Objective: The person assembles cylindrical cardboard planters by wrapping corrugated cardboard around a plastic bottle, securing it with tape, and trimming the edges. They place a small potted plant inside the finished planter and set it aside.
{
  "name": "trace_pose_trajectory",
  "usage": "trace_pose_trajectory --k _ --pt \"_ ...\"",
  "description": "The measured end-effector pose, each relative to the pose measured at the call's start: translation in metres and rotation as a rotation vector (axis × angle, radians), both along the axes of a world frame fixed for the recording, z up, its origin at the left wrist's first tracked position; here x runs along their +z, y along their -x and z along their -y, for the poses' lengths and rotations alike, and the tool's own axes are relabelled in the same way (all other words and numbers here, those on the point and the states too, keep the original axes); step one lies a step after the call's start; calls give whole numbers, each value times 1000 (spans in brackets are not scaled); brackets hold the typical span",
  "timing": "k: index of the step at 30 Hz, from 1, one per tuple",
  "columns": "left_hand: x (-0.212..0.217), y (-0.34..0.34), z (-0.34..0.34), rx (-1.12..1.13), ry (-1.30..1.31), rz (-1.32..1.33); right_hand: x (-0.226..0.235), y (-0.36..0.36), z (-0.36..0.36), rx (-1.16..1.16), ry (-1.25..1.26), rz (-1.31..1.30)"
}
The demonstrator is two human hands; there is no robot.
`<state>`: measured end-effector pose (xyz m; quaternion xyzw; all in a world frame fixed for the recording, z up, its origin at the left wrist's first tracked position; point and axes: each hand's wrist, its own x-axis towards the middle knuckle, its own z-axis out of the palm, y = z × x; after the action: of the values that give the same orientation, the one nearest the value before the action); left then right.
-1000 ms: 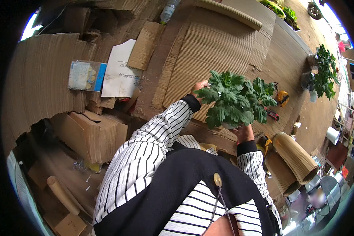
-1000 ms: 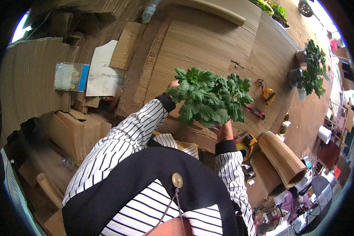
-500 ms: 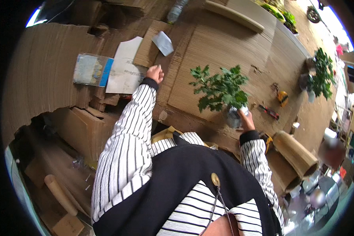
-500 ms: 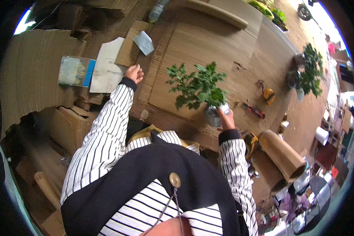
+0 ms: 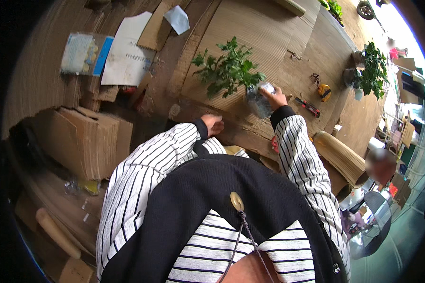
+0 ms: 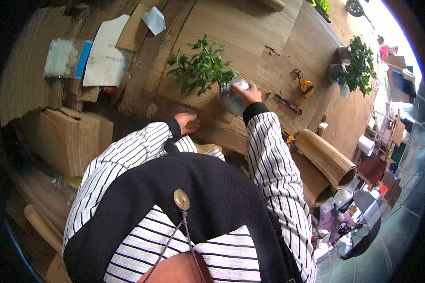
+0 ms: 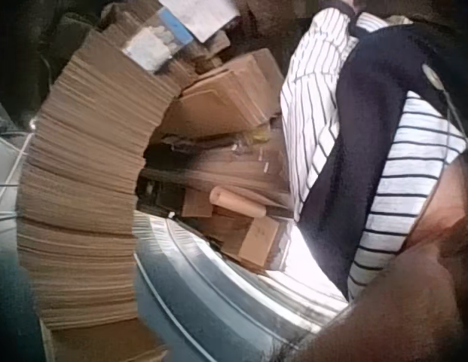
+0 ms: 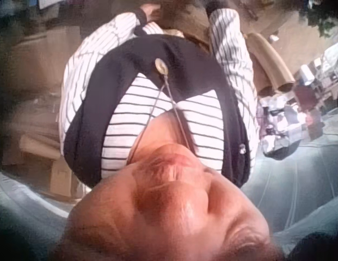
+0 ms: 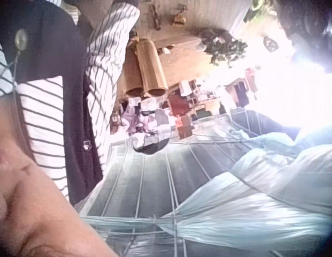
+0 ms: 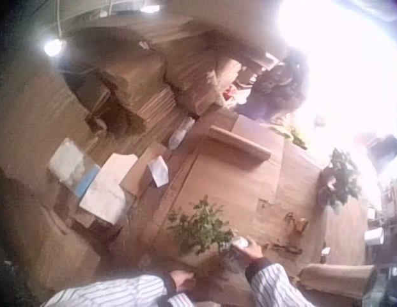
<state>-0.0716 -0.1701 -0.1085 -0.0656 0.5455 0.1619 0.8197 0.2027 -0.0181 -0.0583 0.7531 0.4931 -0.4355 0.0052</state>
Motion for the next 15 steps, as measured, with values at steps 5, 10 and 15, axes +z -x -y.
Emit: trace_pose_trajectory --k 5,10,15 --pt "6 -51 -14 348 27 -132 12 6 -13 62 -56 7" --pt "-16 -75 -11 604 41 -142 40 4 -13 151 -81 231" --pt "-26 -96 -10 929 13 -107 44 1 -9 228 78 306"
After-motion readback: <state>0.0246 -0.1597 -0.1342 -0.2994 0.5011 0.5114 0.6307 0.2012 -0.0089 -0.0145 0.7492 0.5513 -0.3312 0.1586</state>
